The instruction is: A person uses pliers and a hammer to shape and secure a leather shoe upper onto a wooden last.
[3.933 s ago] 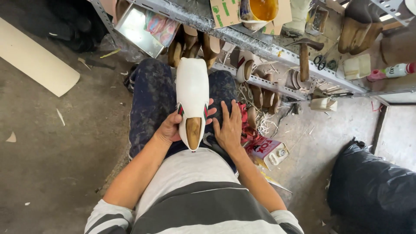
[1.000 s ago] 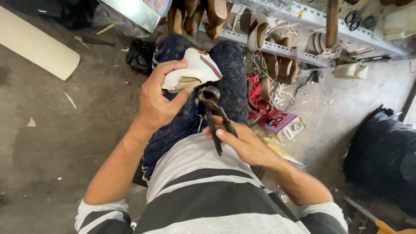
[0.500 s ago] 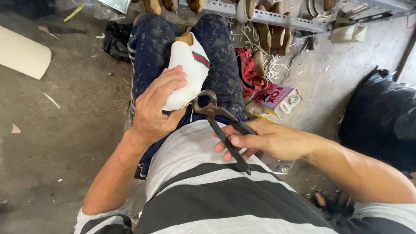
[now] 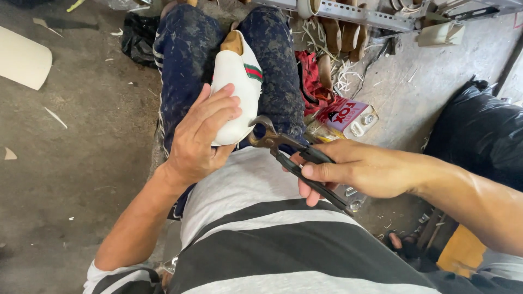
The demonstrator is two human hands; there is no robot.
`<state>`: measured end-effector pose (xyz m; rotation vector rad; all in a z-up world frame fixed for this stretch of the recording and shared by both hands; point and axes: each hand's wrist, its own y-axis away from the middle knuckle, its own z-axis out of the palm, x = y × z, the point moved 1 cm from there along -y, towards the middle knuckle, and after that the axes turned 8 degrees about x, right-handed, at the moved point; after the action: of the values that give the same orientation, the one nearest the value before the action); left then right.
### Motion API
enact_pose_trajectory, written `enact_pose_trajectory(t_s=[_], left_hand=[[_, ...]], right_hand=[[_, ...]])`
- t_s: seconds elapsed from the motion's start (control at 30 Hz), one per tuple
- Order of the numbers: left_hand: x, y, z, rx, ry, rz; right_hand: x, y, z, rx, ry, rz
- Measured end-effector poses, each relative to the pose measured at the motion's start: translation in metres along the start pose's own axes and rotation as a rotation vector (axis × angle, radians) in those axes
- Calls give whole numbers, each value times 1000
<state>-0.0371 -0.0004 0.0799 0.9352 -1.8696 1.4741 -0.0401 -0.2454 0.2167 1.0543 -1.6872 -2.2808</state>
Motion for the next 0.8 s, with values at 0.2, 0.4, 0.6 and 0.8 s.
enact_pose_trajectory(t_s=[0.2,0.4,0.6,0.8], left_hand=[[-5,-4,1,3,35,-36],[-9,-13,2,63,34,-117],[-11,-24,3,113,99,-237],[-14,-33,1,63,142,-250]], right_hand=[[9,-1,15,135,60,-123],[20,-20,45,435,124,-385],[38,-52,60,588,56,-519],[13,-46,55,502,-60,-506]])
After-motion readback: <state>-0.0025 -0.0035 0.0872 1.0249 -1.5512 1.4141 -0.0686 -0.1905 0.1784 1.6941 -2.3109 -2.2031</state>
